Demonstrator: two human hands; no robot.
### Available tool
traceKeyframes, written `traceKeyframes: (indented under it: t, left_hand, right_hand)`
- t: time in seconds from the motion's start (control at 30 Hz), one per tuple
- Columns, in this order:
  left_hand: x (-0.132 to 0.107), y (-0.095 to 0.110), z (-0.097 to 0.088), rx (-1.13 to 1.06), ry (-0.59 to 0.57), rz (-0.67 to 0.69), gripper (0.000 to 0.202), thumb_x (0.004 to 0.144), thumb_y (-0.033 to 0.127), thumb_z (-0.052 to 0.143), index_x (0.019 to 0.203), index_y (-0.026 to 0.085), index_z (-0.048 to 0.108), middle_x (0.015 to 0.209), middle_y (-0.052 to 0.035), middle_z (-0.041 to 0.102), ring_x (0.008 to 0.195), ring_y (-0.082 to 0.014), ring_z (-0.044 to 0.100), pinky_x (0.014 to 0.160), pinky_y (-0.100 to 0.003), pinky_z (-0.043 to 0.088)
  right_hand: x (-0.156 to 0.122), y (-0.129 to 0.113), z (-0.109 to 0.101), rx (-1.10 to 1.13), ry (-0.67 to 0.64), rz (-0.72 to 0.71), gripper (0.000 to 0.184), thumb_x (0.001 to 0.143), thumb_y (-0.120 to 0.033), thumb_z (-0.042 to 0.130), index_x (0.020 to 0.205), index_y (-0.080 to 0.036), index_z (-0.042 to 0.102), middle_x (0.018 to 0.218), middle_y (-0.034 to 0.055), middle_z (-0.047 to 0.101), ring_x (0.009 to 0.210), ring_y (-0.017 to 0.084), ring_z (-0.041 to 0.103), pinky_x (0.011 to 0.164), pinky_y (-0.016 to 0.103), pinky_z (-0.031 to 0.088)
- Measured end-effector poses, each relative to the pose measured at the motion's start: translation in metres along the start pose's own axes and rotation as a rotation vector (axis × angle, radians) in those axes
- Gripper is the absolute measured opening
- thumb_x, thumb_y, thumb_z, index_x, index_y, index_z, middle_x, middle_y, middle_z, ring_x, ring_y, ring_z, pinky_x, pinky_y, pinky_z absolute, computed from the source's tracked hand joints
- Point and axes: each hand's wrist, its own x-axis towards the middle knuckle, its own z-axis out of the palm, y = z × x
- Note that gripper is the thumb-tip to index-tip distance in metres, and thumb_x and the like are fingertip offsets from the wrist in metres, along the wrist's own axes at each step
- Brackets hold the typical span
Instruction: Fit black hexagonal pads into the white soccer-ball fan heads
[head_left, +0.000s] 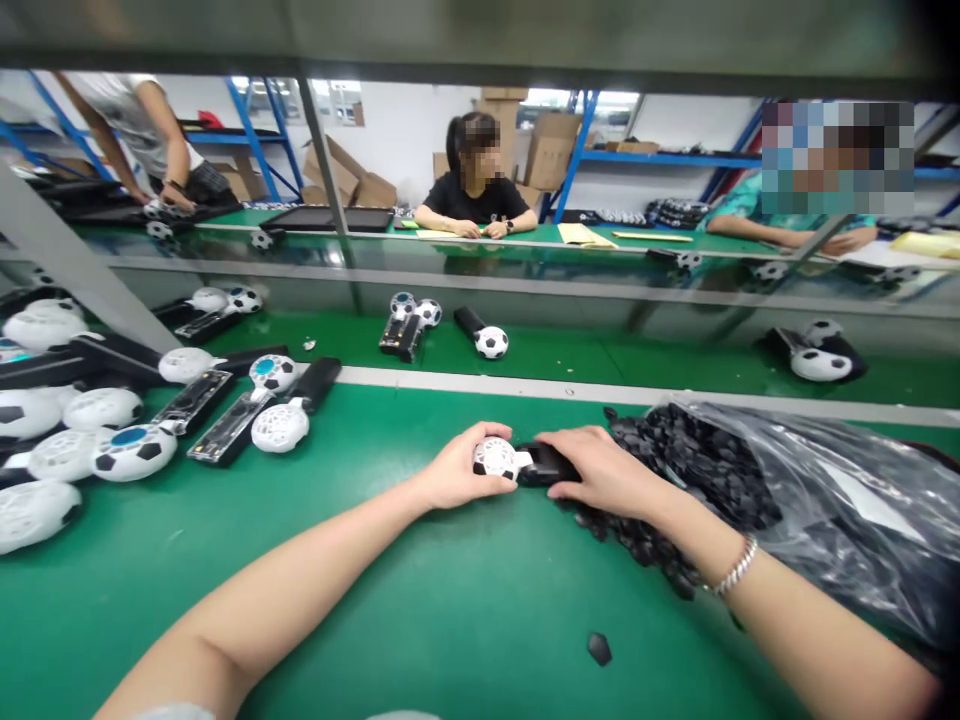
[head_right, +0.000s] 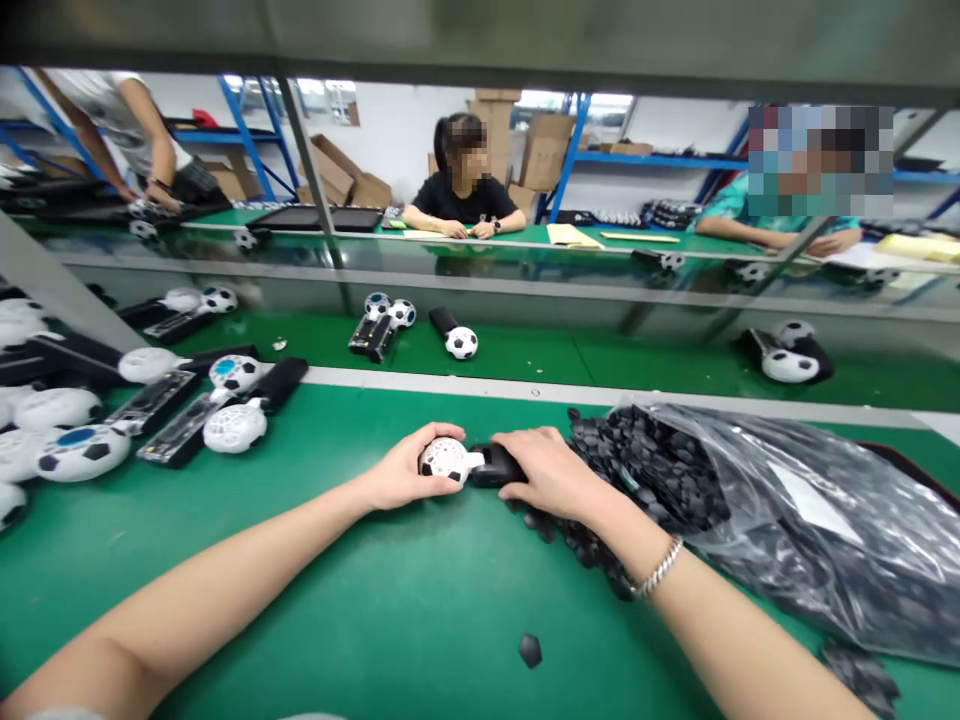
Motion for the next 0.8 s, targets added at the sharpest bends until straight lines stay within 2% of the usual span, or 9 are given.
traceKeyframes:
  t: [0.07, 0.13, 0.23, 0.33, 0.5, 0.57, 0.67, 0.73, 0.8]
  left_hand:
    - [-0.001, 0.001, -0.011, 0.046, 0.081, 0.029, 0.064, 0.066, 0.032, 0.075, 0.119, 0.017, 0.043, 0.122, -0.0105, 0.044, 0.113, -0.026, 0.043, 0.101, -0.043, 0.036]
    - [-0.008, 0.005, -0.031, 0.186, 0.225, 0.062, 0.063, 0.071, 0.039, 0.071, 0.122, 0.019, 0.041, 0.126, -0.0109, 0.039, 0.119, -0.0271, 0.037, 0.104, -0.046, 0.032]
    - [-0.031, 0.012, -0.074, 0.548, 0.477, 0.1, 0.061, 0.075, 0.045, 0.065, 0.124, 0.021, 0.039, 0.125, -0.0105, 0.039, 0.12, -0.0302, 0.034, 0.103, -0.052, 0.03]
    - [-0.068, 0.015, -0.117, 0.937, 0.625, 0.105, 0.058, 0.077, 0.048, 0.061, 0.124, 0.021, 0.04, 0.124, -0.0113, 0.039, 0.118, -0.0349, 0.032, 0.102, -0.057, 0.026]
    - [-0.121, -0.002, -0.156, 1.225, 0.739, -0.259, 0.059, 0.077, 0.052, 0.056, 0.127, 0.027, 0.038, 0.128, -0.0125, 0.027, 0.117, -0.0468, 0.025, 0.089, -0.067, 0.031]
    - [-0.13, -0.016, -0.162, 1.236, 0.699, -0.322, 0.06, 0.076, 0.052, 0.053, 0.127, 0.025, 0.039, 0.125, -0.0138, 0.029, 0.114, -0.0448, 0.03, 0.089, -0.062, 0.036]
    - [-0.131, -0.031, -0.168, 1.2, 0.654, -0.303, 0.054, 0.077, 0.048, 0.046, 0.124, 0.022, 0.044, 0.117, -0.0129, 0.036, 0.111, -0.0376, 0.037, 0.093, -0.052, 0.039]
    - [-0.128, -0.03, -0.17, 1.166, 0.676, -0.27, 0.053, 0.076, 0.047, 0.044, 0.121, 0.02, 0.045, 0.113, -0.0121, 0.042, 0.108, -0.0347, 0.041, 0.094, -0.049, 0.039]
    - [-0.126, -0.018, -0.166, 1.134, 0.717, -0.227, 0.055, 0.074, 0.047, 0.046, 0.12, 0.018, 0.044, 0.111, -0.0111, 0.046, 0.106, -0.0335, 0.043, 0.094, -0.048, 0.04]
  right_hand:
    - [0.002, 0.016, -0.006, 0.068, -0.05, 0.052, 0.048, 0.067, -0.03, 0.072, 0.11, -0.018, 0.056, 0.109, 0.0091, 0.06, 0.1, 0.027, 0.055, 0.087, 0.04, 0.042]
    - [0.006, 0.034, -0.014, 0.144, -0.009, 0.135, 0.046, 0.069, -0.033, 0.07, 0.109, -0.017, 0.056, 0.109, 0.0087, 0.06, 0.098, 0.026, 0.056, 0.084, 0.036, 0.044]
    - [0.024, 0.066, -0.029, 0.168, 0.126, 0.397, 0.05, 0.071, -0.04, 0.068, 0.112, -0.016, 0.054, 0.105, 0.0081, 0.061, 0.094, 0.026, 0.058, 0.08, 0.033, 0.045]
    - [0.055, 0.103, -0.042, 0.105, 0.239, 0.68, 0.048, 0.075, -0.038, 0.065, 0.114, -0.013, 0.054, 0.105, 0.0096, 0.062, 0.092, 0.024, 0.058, 0.078, 0.03, 0.044]
    - [0.109, 0.144, -0.039, 0.047, 0.285, 0.876, 0.047, 0.081, -0.033, 0.059, 0.117, -0.004, 0.05, 0.095, 0.0156, 0.063, 0.082, 0.024, 0.061, 0.069, 0.03, 0.045]
    - [0.123, 0.145, -0.033, 0.016, 0.285, 0.909, 0.045, 0.081, -0.032, 0.059, 0.116, -0.005, 0.051, 0.095, 0.0165, 0.062, 0.084, 0.025, 0.061, 0.071, 0.032, 0.046]
    - [0.128, 0.131, -0.031, -0.077, 0.316, 0.896, 0.055, 0.078, -0.033, 0.063, 0.123, -0.006, 0.046, 0.117, 0.023, 0.05, 0.107, 0.035, 0.05, 0.084, 0.044, 0.042]
    - [0.113, 0.115, -0.035, -0.122, 0.327, 0.815, 0.059, 0.077, -0.034, 0.063, 0.127, -0.01, 0.044, 0.129, 0.0212, 0.04, 0.119, 0.036, 0.039, 0.094, 0.047, 0.035]
    - [0.082, 0.097, -0.04, -0.109, 0.258, 0.668, 0.05, 0.077, -0.034, 0.062, 0.122, -0.015, 0.051, 0.128, 0.0129, 0.045, 0.12, 0.028, 0.04, 0.099, 0.036, 0.033]
